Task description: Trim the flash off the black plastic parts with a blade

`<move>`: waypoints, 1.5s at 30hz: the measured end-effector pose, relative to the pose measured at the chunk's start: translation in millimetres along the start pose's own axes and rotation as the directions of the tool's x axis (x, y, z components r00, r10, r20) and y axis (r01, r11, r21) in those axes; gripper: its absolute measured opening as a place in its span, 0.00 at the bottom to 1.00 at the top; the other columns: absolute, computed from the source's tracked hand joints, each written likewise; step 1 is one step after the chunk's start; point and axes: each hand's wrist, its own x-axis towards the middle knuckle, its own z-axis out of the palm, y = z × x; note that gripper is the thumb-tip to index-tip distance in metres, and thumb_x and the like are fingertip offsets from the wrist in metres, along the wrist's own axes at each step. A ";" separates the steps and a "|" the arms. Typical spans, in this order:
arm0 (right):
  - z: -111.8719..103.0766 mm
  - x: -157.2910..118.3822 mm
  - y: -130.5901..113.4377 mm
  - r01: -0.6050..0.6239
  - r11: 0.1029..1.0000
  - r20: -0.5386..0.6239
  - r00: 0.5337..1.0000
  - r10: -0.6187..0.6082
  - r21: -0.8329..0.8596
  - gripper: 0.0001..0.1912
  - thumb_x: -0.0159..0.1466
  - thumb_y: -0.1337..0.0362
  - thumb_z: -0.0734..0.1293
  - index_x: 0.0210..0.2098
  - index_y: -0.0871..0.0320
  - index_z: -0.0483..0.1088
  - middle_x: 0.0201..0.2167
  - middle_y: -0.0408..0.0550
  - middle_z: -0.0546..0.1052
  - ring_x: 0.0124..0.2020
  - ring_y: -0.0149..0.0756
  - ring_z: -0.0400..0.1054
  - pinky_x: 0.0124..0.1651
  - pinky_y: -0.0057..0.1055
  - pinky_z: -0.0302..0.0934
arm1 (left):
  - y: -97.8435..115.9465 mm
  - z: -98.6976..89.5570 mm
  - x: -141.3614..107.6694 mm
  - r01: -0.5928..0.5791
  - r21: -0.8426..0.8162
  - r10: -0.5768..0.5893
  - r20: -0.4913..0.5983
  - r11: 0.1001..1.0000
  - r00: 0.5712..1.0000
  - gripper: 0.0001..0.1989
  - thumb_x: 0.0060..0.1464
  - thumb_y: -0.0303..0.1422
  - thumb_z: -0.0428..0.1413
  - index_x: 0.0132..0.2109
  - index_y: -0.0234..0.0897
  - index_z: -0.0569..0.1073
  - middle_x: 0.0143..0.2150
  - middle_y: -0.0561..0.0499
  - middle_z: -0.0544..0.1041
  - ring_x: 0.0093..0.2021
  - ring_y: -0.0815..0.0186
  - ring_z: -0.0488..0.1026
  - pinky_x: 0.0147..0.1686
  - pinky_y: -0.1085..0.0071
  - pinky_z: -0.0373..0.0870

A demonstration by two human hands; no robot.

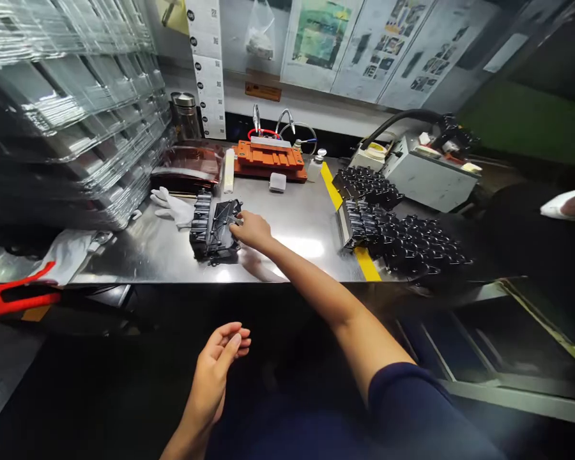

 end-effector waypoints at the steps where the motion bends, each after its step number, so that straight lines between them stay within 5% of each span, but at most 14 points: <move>1: 1.8 3.4 -3.5 -0.004 1.000 -0.010 1.000 0.004 0.003 0.21 0.60 0.57 0.62 0.51 0.54 0.68 0.47 0.50 0.77 0.48 0.46 0.71 0.46 0.35 0.64 | -3.3 -2.7 1.2 -0.004 0.021 0.004 0.000 1.000 1.000 0.27 0.40 0.48 0.65 0.43 0.33 0.73 0.39 0.44 0.79 0.39 0.60 0.76 0.40 0.64 0.74; 4: 1.4 4.7 -6.2 0.007 1.000 -0.022 1.000 -0.007 -0.014 0.20 0.60 0.59 0.62 0.51 0.54 0.68 0.46 0.50 0.78 0.48 0.46 0.71 0.45 0.36 0.64 | -8.9 -8.4 6.9 -0.081 0.147 0.084 -0.015 0.986 0.996 0.25 0.43 0.49 0.63 0.43 0.34 0.74 0.39 0.43 0.79 0.40 0.57 0.76 0.42 0.61 0.74; 6: -1.9 -0.5 -1.4 0.032 0.999 -0.017 0.999 -0.033 -0.035 0.18 0.61 0.58 0.60 0.48 0.55 0.69 0.45 0.51 0.78 0.47 0.47 0.71 0.44 0.36 0.64 | -3.2 -9.0 15.3 -0.261 0.312 0.281 -0.021 0.913 0.959 0.19 0.48 0.46 0.61 0.42 0.36 0.75 0.40 0.44 0.79 0.42 0.56 0.76 0.45 0.58 0.73; 9: -7.5 -13.7 15.8 0.037 0.998 -0.001 0.999 -0.037 -0.053 0.17 0.62 0.58 0.59 0.47 0.55 0.71 0.44 0.51 0.78 0.45 0.46 0.71 0.42 0.34 0.63 | 23.4 -3.7 43.6 -0.615 0.557 0.703 0.077 0.558 0.707 0.10 0.55 0.38 0.56 0.42 0.39 0.75 0.42 0.44 0.78 0.46 0.56 0.74 0.52 0.55 0.68; 11: -9.8 -24.5 32.7 0.011 0.998 0.018 1.000 -0.010 -0.068 0.17 0.62 0.59 0.59 0.48 0.55 0.71 0.44 0.51 0.79 0.44 0.44 0.72 0.41 0.33 0.62 | 47.8 3.4 74.3 -0.712 0.644 0.839 0.198 0.278 0.507 0.10 0.56 0.34 0.54 0.44 0.39 0.75 0.46 0.42 0.77 0.51 0.54 0.72 0.56 0.52 0.64; 12: -10.3 -30.7 42.2 -0.002 0.997 0.029 1.000 0.005 -0.078 0.18 0.62 0.59 0.59 0.48 0.55 0.71 0.43 0.51 0.79 0.44 0.44 0.72 0.40 0.32 0.61 | 59.2 7.6 91.7 -0.712 0.680 0.851 0.259 0.175 0.456 0.12 0.56 0.33 0.53 0.46 0.38 0.74 0.50 0.39 0.75 0.55 0.52 0.69 0.57 0.51 0.62; 19: -20.8 -88.1 114.6 -0.053 0.994 0.057 0.997 0.058 -0.091 0.16 0.61 0.61 0.63 0.47 0.54 0.73 0.36 0.48 0.80 0.38 0.40 0.73 0.36 0.30 0.59 | 84.4 36.6 162.6 -0.452 0.866 0.684 0.462 -0.212 0.564 0.22 0.57 0.29 0.48 0.57 0.25 0.69 0.62 0.25 0.64 0.64 0.38 0.56 0.59 0.37 0.50; 24: -68.5 -108.6 173.0 -0.169 0.980 -0.145 0.977 0.154 -0.101 0.15 0.65 0.62 0.60 0.48 0.56 0.72 0.44 0.50 0.77 0.44 0.41 0.71 0.41 0.30 0.60 | 97.1 37.4 154.9 -0.394 0.915 0.772 0.312 -0.087 0.554 0.23 0.61 0.35 0.44 0.58 0.24 0.68 0.58 0.27 0.69 0.55 0.42 0.69 0.51 0.48 0.65; 29: -105.0 -98.7 221.1 -0.433 0.887 -0.478 0.820 0.314 -0.159 0.22 0.66 0.56 0.60 0.57 0.57 0.65 0.52 0.57 0.70 0.43 0.47 0.72 0.43 0.36 0.61 | 122.4 40.2 150.2 -0.344 0.937 0.856 0.231 -0.067 0.463 0.20 0.61 0.32 0.44 0.52 0.25 0.72 0.52 0.28 0.72 0.52 0.41 0.68 0.48 0.45 0.66; 33: -99.7 -96.0 229.3 -0.453 0.873 -0.436 0.833 0.340 -0.183 0.19 0.65 0.57 0.62 0.51 0.58 0.68 0.47 0.59 0.72 0.42 0.49 0.72 0.42 0.37 0.60 | 112.1 51.9 133.0 -0.458 0.884 0.896 0.271 -0.088 0.351 0.17 0.59 0.33 0.49 0.50 0.29 0.74 0.50 0.32 0.73 0.53 0.45 0.67 0.52 0.47 0.63; 35: -91.8 -101.6 224.7 -0.411 0.904 -0.454 0.832 0.320 -0.115 0.16 0.63 0.59 0.63 0.48 0.58 0.70 0.43 0.56 0.74 0.43 0.47 0.72 0.43 0.36 0.60 | 92.9 59.9 118.3 -0.624 0.778 0.857 0.373 -0.079 0.356 0.15 0.59 0.33 0.50 0.49 0.32 0.74 0.46 0.37 0.75 0.49 0.51 0.71 0.50 0.53 0.66; 39: -68.4 -123.8 204.9 -0.201 0.918 -0.289 0.907 0.307 0.342 0.14 0.55 0.56 0.68 0.37 0.58 0.71 0.28 0.45 0.74 0.32 0.39 0.69 0.36 0.32 0.60 | 46.1 74.6 93.5 -0.823 0.567 0.690 0.607 -0.031 0.393 0.11 0.60 0.31 0.49 0.46 0.38 0.74 0.40 0.44 0.77 0.42 0.58 0.74 0.44 0.61 0.72; 42: -49.0 -145.1 184.9 -0.159 0.687 -0.003 0.974 0.228 0.709 0.19 0.52 0.50 0.69 0.34 0.60 0.70 0.20 0.38 0.67 0.22 0.31 0.62 0.27 0.28 0.55 | 22.8 75.9 90.1 -0.825 0.561 0.642 0.655 -0.059 0.400 0.11 0.59 0.30 0.50 0.46 0.38 0.74 0.45 0.42 0.77 0.48 0.55 0.73 0.49 0.57 0.71; 45: -40.7 -162.6 166.5 -0.216 0.551 0.170 0.976 0.135 0.806 0.21 0.50 0.49 0.71 0.32 0.61 0.70 0.19 0.37 0.66 0.19 0.26 0.56 0.22 0.25 0.48 | 13.9 65.4 94.8 -0.806 0.586 0.607 0.670 -0.080 0.427 0.10 0.58 0.29 0.50 0.42 0.38 0.75 0.43 0.41 0.77 0.50 0.53 0.72 0.55 0.51 0.66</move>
